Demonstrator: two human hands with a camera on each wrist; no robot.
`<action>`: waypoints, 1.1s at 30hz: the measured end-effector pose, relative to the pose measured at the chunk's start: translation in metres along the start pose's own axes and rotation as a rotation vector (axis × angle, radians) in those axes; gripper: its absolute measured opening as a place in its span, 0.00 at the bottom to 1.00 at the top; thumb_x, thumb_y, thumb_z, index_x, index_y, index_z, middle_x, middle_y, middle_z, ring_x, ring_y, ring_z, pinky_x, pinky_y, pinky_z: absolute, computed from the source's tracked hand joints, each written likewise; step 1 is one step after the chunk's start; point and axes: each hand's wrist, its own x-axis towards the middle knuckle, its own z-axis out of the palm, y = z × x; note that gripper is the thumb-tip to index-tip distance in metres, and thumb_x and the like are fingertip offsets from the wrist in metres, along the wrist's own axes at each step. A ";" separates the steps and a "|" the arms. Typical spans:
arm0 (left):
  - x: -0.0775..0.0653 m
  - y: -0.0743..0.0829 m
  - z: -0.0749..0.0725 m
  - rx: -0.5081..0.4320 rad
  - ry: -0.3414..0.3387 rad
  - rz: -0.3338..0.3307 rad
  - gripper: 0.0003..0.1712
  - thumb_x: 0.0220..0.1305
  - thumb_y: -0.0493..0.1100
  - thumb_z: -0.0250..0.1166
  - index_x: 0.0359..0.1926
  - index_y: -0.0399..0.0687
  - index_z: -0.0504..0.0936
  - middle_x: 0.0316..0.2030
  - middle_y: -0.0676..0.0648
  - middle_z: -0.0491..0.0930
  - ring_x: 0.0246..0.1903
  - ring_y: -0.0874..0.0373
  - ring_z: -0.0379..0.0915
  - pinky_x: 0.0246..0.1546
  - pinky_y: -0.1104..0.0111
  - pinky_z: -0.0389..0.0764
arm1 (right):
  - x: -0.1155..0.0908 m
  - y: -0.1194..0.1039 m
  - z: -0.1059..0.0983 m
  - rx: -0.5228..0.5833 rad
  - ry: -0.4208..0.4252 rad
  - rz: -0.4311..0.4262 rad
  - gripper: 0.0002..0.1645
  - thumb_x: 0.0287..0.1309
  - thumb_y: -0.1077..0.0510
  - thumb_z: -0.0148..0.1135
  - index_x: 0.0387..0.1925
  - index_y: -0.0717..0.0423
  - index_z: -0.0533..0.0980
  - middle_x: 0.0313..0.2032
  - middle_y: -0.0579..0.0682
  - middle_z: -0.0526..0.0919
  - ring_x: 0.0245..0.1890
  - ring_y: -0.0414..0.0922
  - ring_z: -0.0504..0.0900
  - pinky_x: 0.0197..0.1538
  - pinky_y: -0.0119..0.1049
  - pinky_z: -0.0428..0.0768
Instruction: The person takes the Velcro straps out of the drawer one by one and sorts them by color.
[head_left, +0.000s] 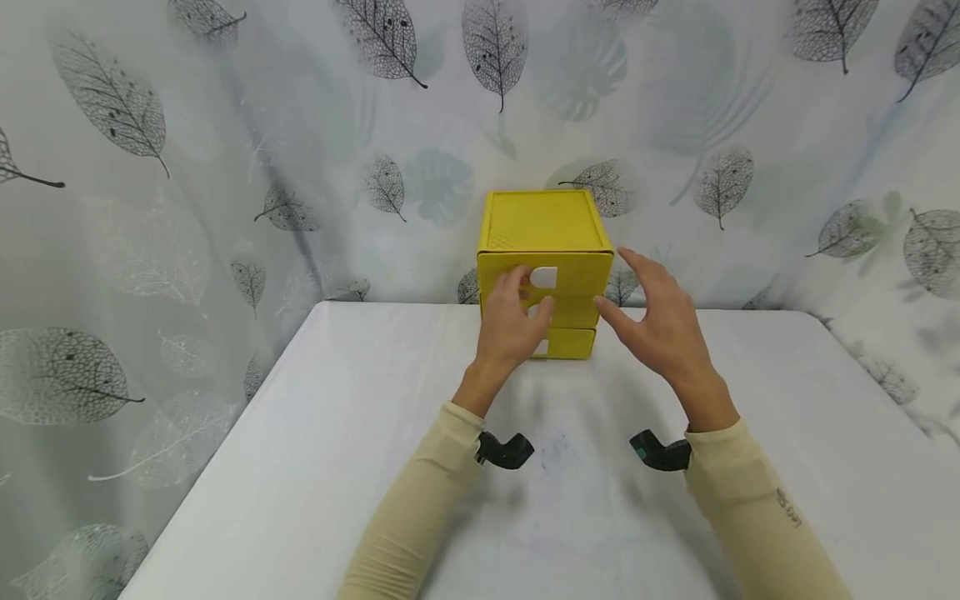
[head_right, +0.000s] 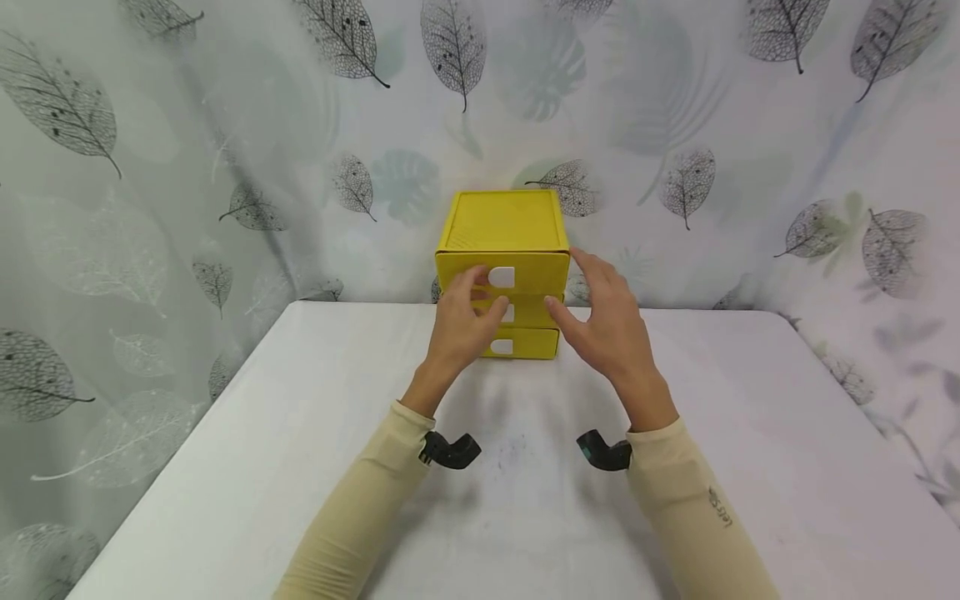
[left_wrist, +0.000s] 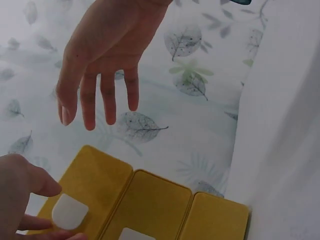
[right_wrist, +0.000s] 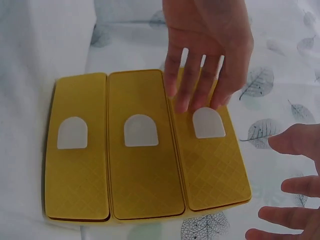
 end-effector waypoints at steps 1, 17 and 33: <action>0.000 0.000 0.001 -0.036 0.008 -0.013 0.28 0.68 0.42 0.62 0.66 0.35 0.74 0.54 0.39 0.76 0.52 0.48 0.77 0.49 0.62 0.82 | 0.000 0.001 0.000 0.005 0.003 -0.002 0.44 0.69 0.49 0.68 0.79 0.54 0.61 0.75 0.60 0.64 0.75 0.62 0.60 0.70 0.67 0.61; -0.008 -0.001 0.015 -0.220 0.249 -0.001 0.10 0.65 0.34 0.69 0.47 0.34 0.84 0.40 0.42 0.81 0.37 0.54 0.81 0.41 0.71 0.84 | -0.001 0.007 -0.006 0.063 0.039 -0.017 0.42 0.68 0.51 0.68 0.78 0.52 0.64 0.73 0.58 0.68 0.68 0.62 0.70 0.60 0.66 0.74; -0.027 0.001 0.013 0.147 0.318 0.250 0.18 0.60 0.43 0.80 0.38 0.38 0.79 0.34 0.44 0.77 0.31 0.55 0.78 0.35 0.72 0.81 | -0.004 0.000 0.005 0.049 0.043 -0.153 0.31 0.69 0.58 0.67 0.70 0.61 0.73 0.64 0.62 0.78 0.67 0.62 0.72 0.62 0.64 0.73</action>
